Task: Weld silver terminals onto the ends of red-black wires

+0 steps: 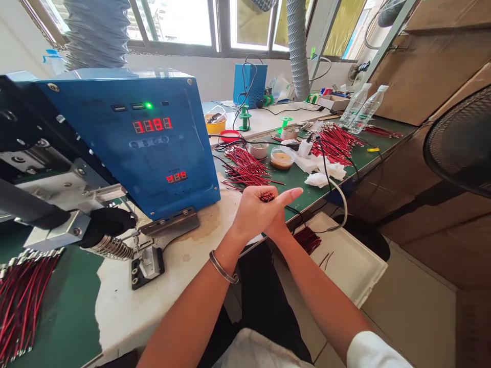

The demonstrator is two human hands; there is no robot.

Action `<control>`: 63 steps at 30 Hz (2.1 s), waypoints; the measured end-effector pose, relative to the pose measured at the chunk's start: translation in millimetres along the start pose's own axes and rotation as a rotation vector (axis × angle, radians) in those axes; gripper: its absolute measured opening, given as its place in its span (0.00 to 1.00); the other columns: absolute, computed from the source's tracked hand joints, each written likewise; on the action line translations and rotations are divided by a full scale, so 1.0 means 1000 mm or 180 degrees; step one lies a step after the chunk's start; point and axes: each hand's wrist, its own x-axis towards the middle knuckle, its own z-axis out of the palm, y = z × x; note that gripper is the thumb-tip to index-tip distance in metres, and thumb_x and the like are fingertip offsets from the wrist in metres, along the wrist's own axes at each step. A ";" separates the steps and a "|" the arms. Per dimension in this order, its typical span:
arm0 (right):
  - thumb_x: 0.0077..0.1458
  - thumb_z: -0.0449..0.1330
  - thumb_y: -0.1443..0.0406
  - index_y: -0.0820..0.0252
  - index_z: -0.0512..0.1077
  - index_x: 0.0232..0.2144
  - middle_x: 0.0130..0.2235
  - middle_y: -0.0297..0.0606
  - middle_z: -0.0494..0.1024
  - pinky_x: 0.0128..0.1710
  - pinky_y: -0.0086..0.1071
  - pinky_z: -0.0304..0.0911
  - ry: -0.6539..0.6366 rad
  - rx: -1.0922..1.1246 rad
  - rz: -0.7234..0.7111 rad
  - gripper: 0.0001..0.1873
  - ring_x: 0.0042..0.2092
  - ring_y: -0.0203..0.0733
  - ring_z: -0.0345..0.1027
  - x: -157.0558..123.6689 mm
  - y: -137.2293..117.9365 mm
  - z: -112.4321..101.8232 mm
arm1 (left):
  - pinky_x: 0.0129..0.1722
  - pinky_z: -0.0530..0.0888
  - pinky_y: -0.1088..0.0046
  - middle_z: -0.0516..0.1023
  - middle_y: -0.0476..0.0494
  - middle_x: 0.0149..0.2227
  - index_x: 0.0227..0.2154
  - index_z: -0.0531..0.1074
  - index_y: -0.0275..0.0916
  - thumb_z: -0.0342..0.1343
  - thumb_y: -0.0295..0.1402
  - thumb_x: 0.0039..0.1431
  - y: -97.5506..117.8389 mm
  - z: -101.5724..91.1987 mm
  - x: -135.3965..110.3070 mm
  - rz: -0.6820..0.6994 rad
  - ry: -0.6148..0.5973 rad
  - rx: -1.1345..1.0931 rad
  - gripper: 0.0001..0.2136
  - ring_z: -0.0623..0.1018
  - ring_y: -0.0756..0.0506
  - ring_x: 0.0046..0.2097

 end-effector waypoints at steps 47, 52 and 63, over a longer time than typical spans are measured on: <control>0.56 0.56 0.62 0.60 0.80 0.27 0.28 0.47 0.81 0.30 0.36 0.48 -0.1251 -0.2898 -0.0387 0.14 0.32 0.47 0.73 0.025 -0.095 -0.066 | 0.41 0.69 0.59 0.83 0.37 0.43 0.39 0.78 0.36 0.49 0.36 0.70 0.030 -0.068 -0.035 0.0979 -0.0041 0.3549 0.13 0.79 0.37 0.45; 0.53 0.58 0.65 0.61 0.82 0.30 0.32 0.51 0.84 0.32 0.36 0.53 -0.1639 -0.3519 -0.0590 0.11 0.37 0.53 0.78 0.043 -0.109 -0.074 | 0.41 0.67 0.55 0.83 0.33 0.37 0.36 0.77 0.34 0.47 0.36 0.70 0.040 -0.058 -0.033 0.1078 -0.0877 0.4489 0.16 0.79 0.32 0.46; 0.58 0.62 0.64 0.55 0.76 0.48 0.49 0.45 0.82 0.60 0.54 0.56 -0.0817 -0.2349 -0.1884 0.15 0.56 0.57 0.71 0.003 -0.128 -0.090 | 0.35 0.69 0.63 0.82 0.29 0.40 0.45 0.73 0.31 0.40 0.27 0.71 -0.003 -0.049 -0.028 0.0110 -0.0684 0.4324 0.15 0.82 0.33 0.45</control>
